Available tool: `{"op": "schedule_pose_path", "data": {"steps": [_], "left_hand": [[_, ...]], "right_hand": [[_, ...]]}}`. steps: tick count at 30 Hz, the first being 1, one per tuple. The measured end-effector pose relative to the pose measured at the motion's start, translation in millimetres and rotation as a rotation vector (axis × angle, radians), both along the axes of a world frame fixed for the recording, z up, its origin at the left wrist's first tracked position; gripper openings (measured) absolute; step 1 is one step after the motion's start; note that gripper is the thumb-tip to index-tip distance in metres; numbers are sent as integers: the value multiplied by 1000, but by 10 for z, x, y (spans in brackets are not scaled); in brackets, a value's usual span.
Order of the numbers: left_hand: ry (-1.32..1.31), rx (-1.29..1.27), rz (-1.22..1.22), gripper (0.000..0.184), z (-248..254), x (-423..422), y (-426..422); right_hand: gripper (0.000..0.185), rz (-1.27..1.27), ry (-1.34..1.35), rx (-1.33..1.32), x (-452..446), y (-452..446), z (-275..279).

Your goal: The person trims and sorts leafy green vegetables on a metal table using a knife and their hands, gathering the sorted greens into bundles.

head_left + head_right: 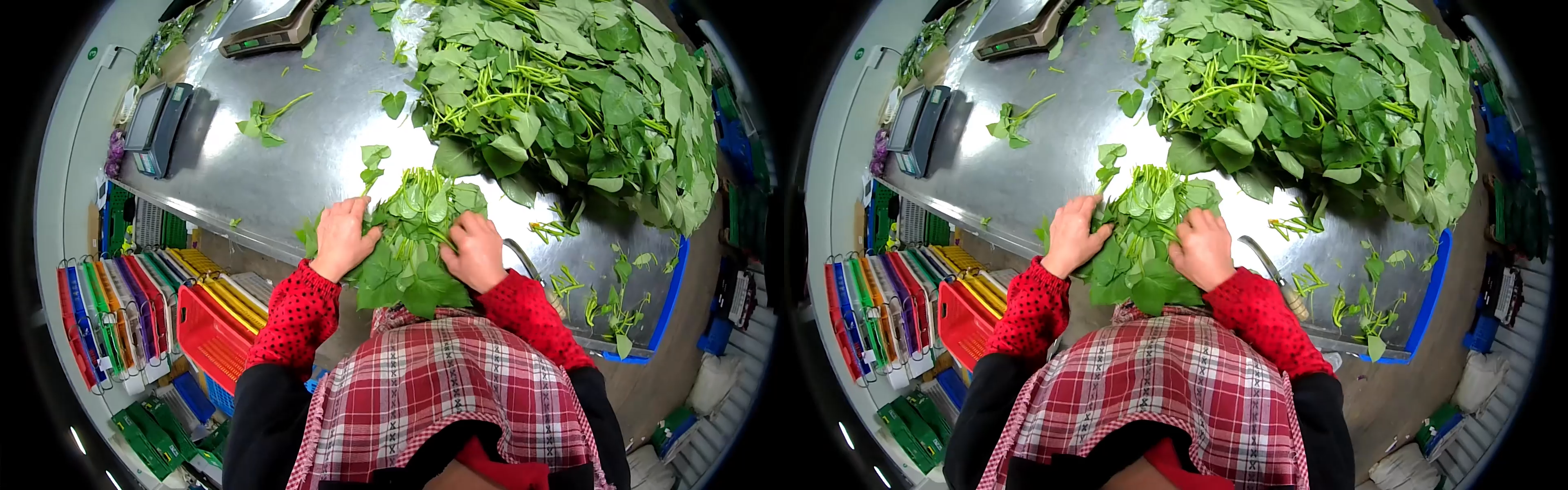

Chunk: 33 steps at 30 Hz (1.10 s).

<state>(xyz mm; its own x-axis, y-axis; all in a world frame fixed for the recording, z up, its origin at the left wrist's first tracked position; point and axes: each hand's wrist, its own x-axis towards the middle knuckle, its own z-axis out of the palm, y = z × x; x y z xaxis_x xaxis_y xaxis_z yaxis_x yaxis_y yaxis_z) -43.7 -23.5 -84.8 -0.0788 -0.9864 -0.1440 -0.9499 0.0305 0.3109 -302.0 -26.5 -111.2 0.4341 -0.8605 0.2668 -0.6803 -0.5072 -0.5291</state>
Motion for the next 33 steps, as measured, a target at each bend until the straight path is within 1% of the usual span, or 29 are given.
{"op": "schedule_pose_path", "data": {"steps": [1,2,3,5,6,7,8,10,11,12,13,14,15,16,18,19,20,21,22,24,25,26,27,28,29,30,31,32,33], "left_hand": [[21,55,20,56,-7,34,32],[21,64,28,56,-27,72,71],[-24,-84,0,52,-52,115,83],[-78,-339,-96,46,-79,147,61],[-71,-338,-96,46,-140,179,74],[-70,-202,-81,47,-239,220,88],[-70,-66,-73,49,-293,226,87],[-40,-91,-15,49,-199,137,-1],[-12,-100,50,53,-131,96,-11],[-14,-95,42,53,-60,61,-27],[-79,-59,98,63,14,32,-59],[-144,-27,158,74,52,14,-94],[-82,284,231,90,60,43,-159],[-61,355,245,96,122,2,-158],[125,592,282,101,59,-34,-116],[273,502,327,103,-102,-67,20],[306,447,309,98,-334,-88,118],[498,517,316,88,-382,-158,164],[704,578,368,75,-334,-274,175],[1115,705,543,49,-87,-532,174],[1174,814,674,46,117,-608,124],[1177,807,659,46,270,-653,120],[1224,659,524,45,384,-704,183],[1260,530,405,45,435,-733,310],[1171,439,304,43,431,-732,375],[1171,429,288,43,290,-730,335],[1365,729,520,42,53,-722,298],[1536,1040,759,40,-75,-727,258],[1338,858,642,36,15,-806,266]], "right_hand": [[18,-56,-107,61,-34,16,111],[16,-79,-313,125,-103,36,216],[12,-107,-525,265,-219,58,337],[1,-334,-1035,431,-509,38,487],[9,-616,-921,395,-754,-14,379],[22,-777,-1293,469,-911,-107,308],[37,-811,-1420,547,-1113,-130,112],[47,-988,-1320,736,-1013,-86,140],[58,-866,-1197,731,-912,31,76],[60,-639,-867,775,-840,77,72],[60,-563,-601,897,-656,66,173],[60,-461,-443,677,-493,97,-38],[68,-430,-247,474,-362,70,-62],[74,-424,-93,366,-247,33,-117],[79,-402,10,451,-137,39,-64],[80,-348,-61,573,-94,65,-60],[81,-294,-130,692,-67,106,-61],[82,-280,-136,703,-31,188,-158],[78,-251,-293,639,30,241,-200],[68,-218,-574,865,57,270,-468],[62,-212,-629,852,66,287,-376],[56,-209,-683,833,65,284,-195],[49,-216,-626,673,52,348,98],[49,-232,-623,683,44,443,111],[48,-204,-719,677,38,505,136],[48,-165,-817,648,27,491,162],[48,-154,-672,778,17,503,-116],[47,-177,-684,1124,10,369,-199],[46,-197,-729,878,74,470,-322]]}}
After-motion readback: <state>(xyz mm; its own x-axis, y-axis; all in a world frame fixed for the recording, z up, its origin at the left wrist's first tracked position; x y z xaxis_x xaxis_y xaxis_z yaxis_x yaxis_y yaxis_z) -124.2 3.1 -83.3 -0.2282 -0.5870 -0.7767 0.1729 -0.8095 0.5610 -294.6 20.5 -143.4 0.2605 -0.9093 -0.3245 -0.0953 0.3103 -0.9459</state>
